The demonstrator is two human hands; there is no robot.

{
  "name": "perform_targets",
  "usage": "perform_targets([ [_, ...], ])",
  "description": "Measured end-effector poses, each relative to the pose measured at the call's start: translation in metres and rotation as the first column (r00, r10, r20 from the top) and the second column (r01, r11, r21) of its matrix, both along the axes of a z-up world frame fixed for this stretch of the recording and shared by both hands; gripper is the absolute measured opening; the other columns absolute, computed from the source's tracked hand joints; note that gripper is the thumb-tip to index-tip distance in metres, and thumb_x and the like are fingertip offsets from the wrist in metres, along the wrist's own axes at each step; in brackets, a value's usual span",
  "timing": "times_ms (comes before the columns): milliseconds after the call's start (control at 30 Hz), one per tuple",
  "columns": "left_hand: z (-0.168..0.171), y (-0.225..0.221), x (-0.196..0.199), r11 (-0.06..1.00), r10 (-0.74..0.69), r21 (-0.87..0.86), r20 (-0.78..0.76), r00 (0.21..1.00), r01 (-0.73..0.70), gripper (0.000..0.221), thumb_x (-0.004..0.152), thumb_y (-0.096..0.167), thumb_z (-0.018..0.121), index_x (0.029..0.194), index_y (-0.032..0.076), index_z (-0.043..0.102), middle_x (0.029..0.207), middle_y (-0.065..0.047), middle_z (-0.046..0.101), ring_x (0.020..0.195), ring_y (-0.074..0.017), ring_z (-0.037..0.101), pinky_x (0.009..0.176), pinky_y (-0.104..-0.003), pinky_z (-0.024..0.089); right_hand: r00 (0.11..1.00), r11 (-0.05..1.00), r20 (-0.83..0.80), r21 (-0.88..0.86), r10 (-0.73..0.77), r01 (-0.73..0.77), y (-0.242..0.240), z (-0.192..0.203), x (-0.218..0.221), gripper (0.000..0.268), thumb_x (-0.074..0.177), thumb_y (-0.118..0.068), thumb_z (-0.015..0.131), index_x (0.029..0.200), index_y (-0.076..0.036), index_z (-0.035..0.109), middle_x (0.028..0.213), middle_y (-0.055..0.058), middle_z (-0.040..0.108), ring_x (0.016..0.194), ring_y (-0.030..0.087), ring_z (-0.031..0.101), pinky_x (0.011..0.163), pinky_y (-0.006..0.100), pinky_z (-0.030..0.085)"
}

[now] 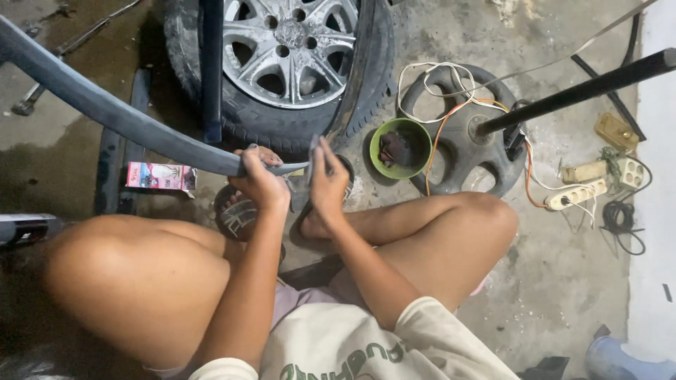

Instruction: The person sits on the floor and scrapes the surface of a curved tire tread using a metal tool. They hold the tire piece with their left hand and repeatedly scrape it with the tool in their right hand.

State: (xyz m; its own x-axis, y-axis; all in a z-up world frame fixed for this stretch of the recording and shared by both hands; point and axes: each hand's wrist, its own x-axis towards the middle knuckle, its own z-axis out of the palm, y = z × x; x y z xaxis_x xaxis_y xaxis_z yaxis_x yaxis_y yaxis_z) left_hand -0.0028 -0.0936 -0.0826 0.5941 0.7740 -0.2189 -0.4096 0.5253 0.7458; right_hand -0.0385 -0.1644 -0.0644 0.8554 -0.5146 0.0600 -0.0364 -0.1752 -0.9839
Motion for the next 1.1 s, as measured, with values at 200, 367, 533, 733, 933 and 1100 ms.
perform_targets([
  [200,0.025,-0.007,-0.004,0.996,-0.075,0.055,0.006,0.997,0.074,0.028,0.086,0.0,0.062,0.065,0.007,0.045,0.044,-0.008,0.043,0.039,-0.0202,0.052,0.046,-0.03,0.046,0.998,0.999,0.023,-0.013,-0.053,0.053,-0.029,-0.025,0.031,0.026,0.099,-0.018,0.066,0.124,-0.014,0.073,0.116,0.017,0.073,0.12,0.031,0.064,0.103,0.045,0.05],
  [367,-0.002,0.001,-0.003,0.997,-0.061,0.044,-0.033,0.998,0.063,0.023,0.087,0.002,0.064,0.08,0.008,0.043,0.047,-0.006,0.041,0.041,-0.0204,0.05,0.048,-0.033,0.047,0.999,0.991,-0.043,0.133,0.003,0.002,0.001,0.006,0.002,0.023,0.099,-0.022,0.068,0.12,-0.015,0.075,0.117,0.012,0.074,0.118,0.018,0.06,0.105,0.042,0.048],
  [533,0.001,-0.001,-0.002,0.986,-0.079,0.129,-0.176,0.981,0.103,0.023,0.091,0.018,0.063,0.076,0.014,0.046,0.047,-0.002,0.047,0.046,-0.0198,0.06,0.105,-0.039,0.035,0.999,0.99,-0.021,0.141,0.036,-0.033,0.003,0.012,-0.004,0.026,0.101,-0.026,0.065,0.121,-0.012,0.074,0.124,0.018,0.07,0.124,0.025,0.059,0.107,0.044,0.049],
  [733,0.026,0.003,-0.01,0.989,-0.117,0.085,-0.005,0.993,0.117,0.032,0.089,0.003,0.061,0.061,0.008,0.044,0.045,-0.008,0.045,0.041,-0.0195,0.053,0.054,-0.028,0.047,0.999,0.996,0.027,0.075,0.046,-0.048,-0.013,0.001,0.003,0.026,0.105,-0.02,0.059,0.126,-0.01,0.07,0.124,0.014,0.069,0.126,0.027,0.057,0.112,0.045,0.046],
  [933,0.01,0.008,-0.007,0.989,-0.114,0.097,0.019,0.993,0.112,0.033,0.093,0.003,0.062,0.066,0.01,0.045,0.046,-0.005,0.045,0.041,-0.0191,0.054,0.053,-0.028,0.049,0.995,0.989,0.025,0.107,0.099,-0.101,-0.004,-0.006,-0.001,0.024,0.104,-0.019,0.061,0.121,-0.007,0.073,0.126,0.018,0.068,0.126,0.027,0.058,0.111,0.046,0.045],
  [1100,0.005,0.008,-0.001,0.997,-0.055,0.064,0.057,0.997,0.051,0.031,0.092,0.001,0.062,0.068,0.008,0.044,0.046,-0.007,0.042,0.04,-0.0199,0.05,0.049,-0.03,0.046,0.995,0.981,-0.021,0.171,0.097,-0.092,0.023,0.019,-0.033,0.028,0.102,-0.014,0.062,0.129,-0.013,0.068,0.128,0.013,0.068,0.124,0.021,0.056,0.111,0.039,0.045],
])
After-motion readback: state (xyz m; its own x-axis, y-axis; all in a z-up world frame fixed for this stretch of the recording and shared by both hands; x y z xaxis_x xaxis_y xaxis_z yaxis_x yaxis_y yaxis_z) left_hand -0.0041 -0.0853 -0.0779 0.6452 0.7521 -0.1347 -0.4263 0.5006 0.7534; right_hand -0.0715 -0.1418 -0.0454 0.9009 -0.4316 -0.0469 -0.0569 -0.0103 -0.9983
